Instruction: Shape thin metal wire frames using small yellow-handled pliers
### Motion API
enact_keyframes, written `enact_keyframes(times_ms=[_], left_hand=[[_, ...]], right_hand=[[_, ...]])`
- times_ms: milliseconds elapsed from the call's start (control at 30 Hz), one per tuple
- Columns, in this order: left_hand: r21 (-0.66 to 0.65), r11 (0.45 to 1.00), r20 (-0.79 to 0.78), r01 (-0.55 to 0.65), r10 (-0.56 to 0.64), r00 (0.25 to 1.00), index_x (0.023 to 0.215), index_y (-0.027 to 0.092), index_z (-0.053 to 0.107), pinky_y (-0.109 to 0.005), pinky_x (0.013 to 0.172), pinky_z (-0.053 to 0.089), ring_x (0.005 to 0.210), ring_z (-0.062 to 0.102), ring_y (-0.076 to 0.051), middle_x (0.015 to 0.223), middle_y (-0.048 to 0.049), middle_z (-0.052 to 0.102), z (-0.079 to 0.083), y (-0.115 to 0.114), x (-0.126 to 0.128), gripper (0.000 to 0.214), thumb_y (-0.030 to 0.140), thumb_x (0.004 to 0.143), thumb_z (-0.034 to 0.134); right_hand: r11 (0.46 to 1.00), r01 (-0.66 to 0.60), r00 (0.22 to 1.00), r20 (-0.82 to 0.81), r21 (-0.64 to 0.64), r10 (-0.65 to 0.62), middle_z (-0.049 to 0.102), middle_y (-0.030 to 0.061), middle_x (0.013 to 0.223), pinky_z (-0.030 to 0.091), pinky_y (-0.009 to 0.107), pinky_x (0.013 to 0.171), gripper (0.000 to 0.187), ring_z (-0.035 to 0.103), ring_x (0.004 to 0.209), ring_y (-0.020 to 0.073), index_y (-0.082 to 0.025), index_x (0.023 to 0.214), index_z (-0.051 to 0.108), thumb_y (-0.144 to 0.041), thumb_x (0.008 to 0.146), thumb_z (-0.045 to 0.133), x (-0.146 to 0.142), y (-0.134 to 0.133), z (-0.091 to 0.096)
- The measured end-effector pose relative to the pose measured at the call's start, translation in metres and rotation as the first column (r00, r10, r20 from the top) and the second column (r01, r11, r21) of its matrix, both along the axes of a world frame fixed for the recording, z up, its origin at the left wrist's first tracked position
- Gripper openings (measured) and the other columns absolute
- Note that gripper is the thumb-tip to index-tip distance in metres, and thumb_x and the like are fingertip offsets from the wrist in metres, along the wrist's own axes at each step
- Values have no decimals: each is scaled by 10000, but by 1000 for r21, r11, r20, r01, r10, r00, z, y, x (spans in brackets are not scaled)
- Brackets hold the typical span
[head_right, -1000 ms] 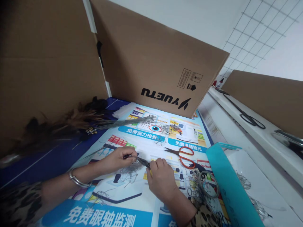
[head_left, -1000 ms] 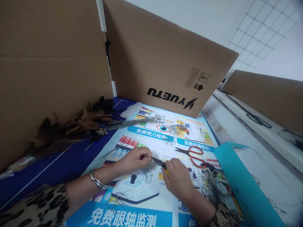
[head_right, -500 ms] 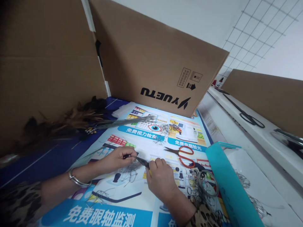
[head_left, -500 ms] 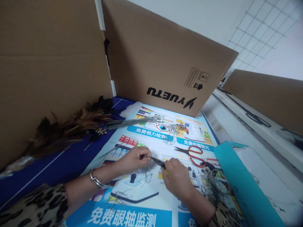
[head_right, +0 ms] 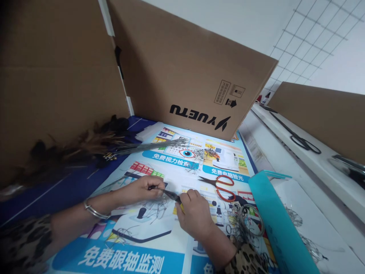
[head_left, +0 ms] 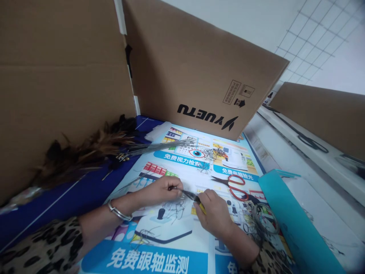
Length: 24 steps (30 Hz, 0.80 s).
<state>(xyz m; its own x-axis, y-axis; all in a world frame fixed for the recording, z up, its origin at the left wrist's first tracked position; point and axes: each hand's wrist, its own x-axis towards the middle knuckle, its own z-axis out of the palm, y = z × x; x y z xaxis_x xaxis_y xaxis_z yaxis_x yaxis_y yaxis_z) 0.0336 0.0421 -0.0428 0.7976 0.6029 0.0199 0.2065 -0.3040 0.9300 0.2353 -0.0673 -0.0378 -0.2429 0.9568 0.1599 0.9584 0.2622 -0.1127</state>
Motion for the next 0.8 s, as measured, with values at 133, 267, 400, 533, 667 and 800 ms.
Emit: enact_keyframes(times_ms=[133,267,400,533,667,800], left_hand=[[-41,994,-4,98,-99,995,710,126,553,-176,514,321,562,402,-85,614,29,472,-6,7,-4,122,230,757,510],[-68,989,-14,132,-134,991,706,128,551,-169,489,307,543,387,-79,603,32,456,-9,10,-5,165,285,757,540],[-88,986,-19,142,-144,989,709,127,553,-169,481,300,534,377,-75,601,33,448,-7,8,-5,195,314,764,543],[-97,985,-24,142,-145,989,703,127,556,-169,469,289,524,365,-74,590,36,437,-5,8,-5,219,338,758,551],[-115,983,-25,140,-144,989,701,131,546,-168,462,288,515,365,-74,583,37,433,-8,8,-5,224,347,756,548],[-115,984,-12,135,-137,990,709,128,543,-170,469,286,521,365,-74,589,37,435,-8,8,-4,184,303,764,531]], right_hand=[[999,-36,999,-16,-33,36,499,51,865,330,272,668,133,450,818,179,-192,878,492,-302,850,424,0,0,1],[998,-48,999,-26,-46,47,499,51,869,331,271,665,131,452,816,179,-192,876,488,-301,849,420,0,0,0],[998,-49,999,-24,-46,48,499,48,867,326,267,648,125,454,805,175,-192,868,483,-299,845,422,-1,-1,0],[998,-45,999,-26,-42,44,502,44,859,320,262,630,120,456,789,171,-193,859,482,-297,842,425,-1,-1,-1],[998,-38,999,-29,-39,37,507,40,850,318,259,622,118,458,775,167,-195,856,483,-297,844,424,-2,-2,-1],[999,-24,999,-44,-36,23,507,42,855,332,261,644,126,461,790,170,-194,850,482,-306,847,424,-3,-1,-1]])
